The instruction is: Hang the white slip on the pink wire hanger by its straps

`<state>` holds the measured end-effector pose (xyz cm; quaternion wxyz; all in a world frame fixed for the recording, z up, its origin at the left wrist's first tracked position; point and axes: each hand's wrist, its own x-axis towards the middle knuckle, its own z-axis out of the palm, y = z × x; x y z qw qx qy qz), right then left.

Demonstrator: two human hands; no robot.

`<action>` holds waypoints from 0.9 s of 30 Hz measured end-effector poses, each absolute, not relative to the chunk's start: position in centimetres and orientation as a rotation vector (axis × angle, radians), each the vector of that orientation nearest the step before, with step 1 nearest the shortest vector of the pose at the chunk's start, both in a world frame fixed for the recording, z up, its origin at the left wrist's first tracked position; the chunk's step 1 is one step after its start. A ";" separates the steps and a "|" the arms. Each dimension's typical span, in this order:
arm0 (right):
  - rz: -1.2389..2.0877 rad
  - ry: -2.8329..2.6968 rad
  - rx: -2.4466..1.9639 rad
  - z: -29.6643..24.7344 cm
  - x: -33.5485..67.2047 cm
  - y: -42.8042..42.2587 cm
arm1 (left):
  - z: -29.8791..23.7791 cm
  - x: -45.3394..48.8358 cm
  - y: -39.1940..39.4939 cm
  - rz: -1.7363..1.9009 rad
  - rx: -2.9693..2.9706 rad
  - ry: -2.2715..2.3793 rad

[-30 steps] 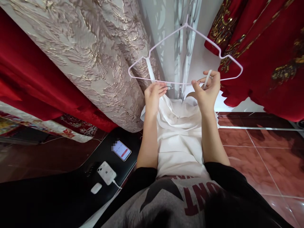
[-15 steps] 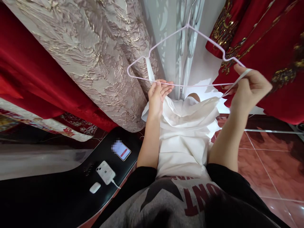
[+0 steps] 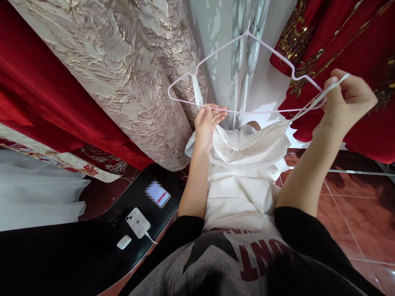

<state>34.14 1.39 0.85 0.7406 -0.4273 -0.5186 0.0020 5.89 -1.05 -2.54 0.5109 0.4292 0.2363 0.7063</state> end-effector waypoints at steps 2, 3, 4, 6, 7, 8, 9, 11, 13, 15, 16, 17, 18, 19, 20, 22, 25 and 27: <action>0.014 -1.262 -0.905 2.1 33.4 1.0 | -2.6 5.9 -1.0 1.690 1.057 0.561; 0.022 -1.315 -0.898 2.7 32.8 0.7 | -2.6 5.9 -1.1 1.685 1.067 0.574; 0.030 -1.374 -0.928 3.4 32.2 0.4 | -2.6 5.9 -1.2 1.683 1.074 0.598; 0.048 -1.457 -1.003 4.8 31.2 0.0 | -2.5 6.1 -1.4 1.682 1.074 0.655; 0.067 -1.503 -1.035 5.3 30.8 -0.2 | -2.5 6.1 -1.5 1.683 1.069 0.677; 0.069 -1.542 -1.052 5.8 30.4 -0.4 | -2.4 6.2 -1.6 1.682 1.063 0.687; 0.046 -1.564 -1.050 6.1 30.2 -0.6 | -2.3 6.2 -1.7 1.677 1.061 0.686; -0.085 -1.506 -0.966 6.4 29.6 -1.0 | -2.2 6.3 -1.9 1.660 1.066 0.670; -0.207 -1.338 -0.795 6.1 28.6 -1.4 | -2.1 6.5 -2.1 1.654 1.079 0.668; -0.174 -1.233 -0.667 5.0 27.2 -1.6 | -2.0 6.7 -2.3 1.652 1.087 0.681; -0.102 -1.265 -0.651 4.2 26.3 -1.7 | -1.9 6.7 -2.4 1.648 1.088 0.686; -0.022 -1.339 -0.675 3.4 25.5 -1.6 | -1.9 6.7 -2.5 1.640 1.089 0.685; 0.060 -1.449 -0.733 2.4 24.6 -1.5 | -1.9 6.6 -2.5 1.628 1.093 0.679; 0.113 -1.556 -0.809 1.5 23.9 -1.3 | -1.9 6.3 -2.5 1.614 1.103 0.669; 0.154 -1.647 -0.885 0.7 23.4 -1.1 | -1.9 5.9 -2.6 1.595 1.128 0.667; 0.165 -1.744 -1.006 -0.5 22.8 -0.8 | -2.0 4.8 -2.5 1.572 1.214 0.730; 0.108 -1.746 -1.076 -1.0 23.1 -0.7 | -1.9 3.0 -2.6 1.769 1.295 0.971; 0.076 -1.734 -1.076 -1.0 23.6 -0.8 | -1.7 2.1 -2.8 2.003 1.275 1.066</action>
